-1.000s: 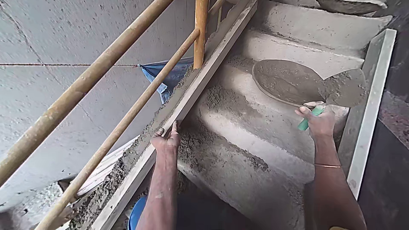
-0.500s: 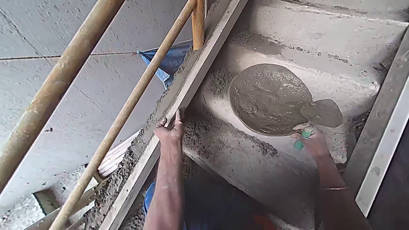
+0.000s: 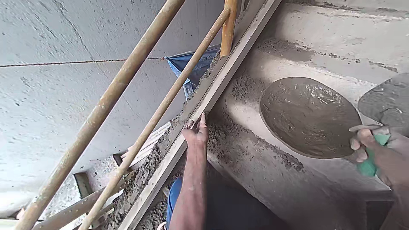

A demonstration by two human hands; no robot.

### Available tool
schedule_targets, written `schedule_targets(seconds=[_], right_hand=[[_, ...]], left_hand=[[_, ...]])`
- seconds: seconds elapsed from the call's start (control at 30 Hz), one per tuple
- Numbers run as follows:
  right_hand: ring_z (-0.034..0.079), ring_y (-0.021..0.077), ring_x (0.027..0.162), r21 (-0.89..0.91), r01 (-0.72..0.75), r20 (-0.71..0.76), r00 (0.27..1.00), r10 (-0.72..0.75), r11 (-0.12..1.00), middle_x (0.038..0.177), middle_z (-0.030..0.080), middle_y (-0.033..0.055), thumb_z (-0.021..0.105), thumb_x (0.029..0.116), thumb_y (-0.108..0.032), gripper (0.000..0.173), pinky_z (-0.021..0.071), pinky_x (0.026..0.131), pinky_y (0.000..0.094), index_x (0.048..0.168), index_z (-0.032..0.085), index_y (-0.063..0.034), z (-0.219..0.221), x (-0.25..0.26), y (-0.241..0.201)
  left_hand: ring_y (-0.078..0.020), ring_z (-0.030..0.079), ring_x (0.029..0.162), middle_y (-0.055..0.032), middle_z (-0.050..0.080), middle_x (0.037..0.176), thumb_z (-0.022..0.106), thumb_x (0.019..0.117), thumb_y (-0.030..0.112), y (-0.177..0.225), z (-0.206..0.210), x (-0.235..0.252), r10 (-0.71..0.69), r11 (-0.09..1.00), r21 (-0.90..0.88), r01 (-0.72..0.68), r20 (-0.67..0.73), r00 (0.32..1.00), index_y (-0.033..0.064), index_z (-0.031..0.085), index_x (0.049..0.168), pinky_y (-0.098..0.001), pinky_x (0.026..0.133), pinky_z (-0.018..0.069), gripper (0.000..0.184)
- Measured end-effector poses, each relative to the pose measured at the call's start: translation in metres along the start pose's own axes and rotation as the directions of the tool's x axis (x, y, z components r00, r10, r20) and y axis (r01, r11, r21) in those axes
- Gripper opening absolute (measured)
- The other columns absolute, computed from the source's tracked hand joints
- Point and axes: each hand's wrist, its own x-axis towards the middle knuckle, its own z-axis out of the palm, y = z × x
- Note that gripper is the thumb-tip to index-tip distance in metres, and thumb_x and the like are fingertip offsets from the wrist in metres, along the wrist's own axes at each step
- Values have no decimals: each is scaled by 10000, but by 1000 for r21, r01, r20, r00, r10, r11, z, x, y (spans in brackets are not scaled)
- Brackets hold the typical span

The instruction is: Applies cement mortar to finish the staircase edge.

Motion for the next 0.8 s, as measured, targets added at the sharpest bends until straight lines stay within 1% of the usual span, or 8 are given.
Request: schedule_targets(seconds=[0.07, 0.13, 0.2, 0.3, 0.43, 0.6, 0.63, 0.8], right_hand=[[505, 73, 410, 302, -83, 287, 958, -8, 950, 662, 600, -43, 617, 938, -654, 493, 471, 366, 232, 1088, 609, -184, 69, -12, -36], [465, 44, 440, 425, -390, 583, 809, 83, 817, 684, 503, -39, 540, 1028, -534, 401, 454, 391, 193, 1089, 593, -141, 143, -21, -57], [487, 47, 461, 472, -663, 705, 679, 203, 581, 691, 503, -13, 392, 1119, -390, 386, 460, 413, 186, 1142, 589, -60, 210, -16, -61], [554, 107, 510, 648, -710, 646, 704, 296, 276, 718, 547, 35, 302, 1138, -323, 379, 515, 471, 239, 1107, 546, -34, 276, 15, -62], [619, 175, 604, 813, -555, 451, 791, 412, 175, 772, 577, 84, 356, 1131, -264, 292, 592, 578, 327, 1040, 517, -38, 305, 51, -75], [638, 233, 701, 848, -529, 435, 706, 558, 8, 982, 529, 167, 409, 1125, -241, 273, 612, 601, 369, 1322, 386, -53, 324, 73, -81], [625, 231, 693, 844, -536, 440, 698, 565, 5, 984, 516, 165, 409, 1126, -239, 278, 603, 586, 363, 1335, 382, -57, 331, 79, -80], [484, 116, 458, 763, -637, 523, 710, 472, 113, 667, 458, 38, 391, 1120, -265, 193, 477, 427, 241, 1066, 459, -93, 364, 141, -53]], left_hand=[[-412, 481, 1363, -228, 404, 1488, 412, 1028, 235, 0, 3, -1, 2, 1000, -15, -2, 7, 1000, 99, 278, 1481, -514, 1070, 497, 491], [-421, 506, 1338, -234, 440, 1458, 400, 1024, 278, 1, 3, 1, -8, 1000, -16, 8, 10, 1000, 93, 298, 1465, -533, 1047, 512, 488], [-417, 551, 1276, -233, 490, 1391, 398, 1023, 301, 1, 6, 1, 1, 1000, -10, -1, -3, 1000, 86, 337, 1418, -547, 1001, 536, 454], [-412, 551, 1272, -231, 488, 1393, 403, 1024, 303, 1, 7, 1, 11, 1000, -14, -11, -8, 1000, 91, 345, 1416, -545, 990, 540, 449], [-420, 547, 1277, -234, 488, 1403, 410, 1028, 306, 0, 8, 3, 26, 1000, -2, -26, -33, 999, 88, 350, 1426, -542, 985, 543, 458], [-414, 533, 1302, -222, 476, 1431, 412, 1024, 334, 1, 5, 6, 35, 999, 21, -35, -29, 999, 99, 339, 1436, -545, 1005, 532, 480], [-414, 535, 1302, -223, 477, 1433, 414, 1024, 332, 1, 5, 6, 37, 999, 28, -36, -25, 999, 98, 341, 1437, -541, 1005, 533, 481], [-396, 570, 1258, -214, 511, 1381, 414, 1021, 330, 0, 4, 6, 51, 997, 53, -50, -24, 998, 94, 364, 1403, -517, 975, 554, 451]])
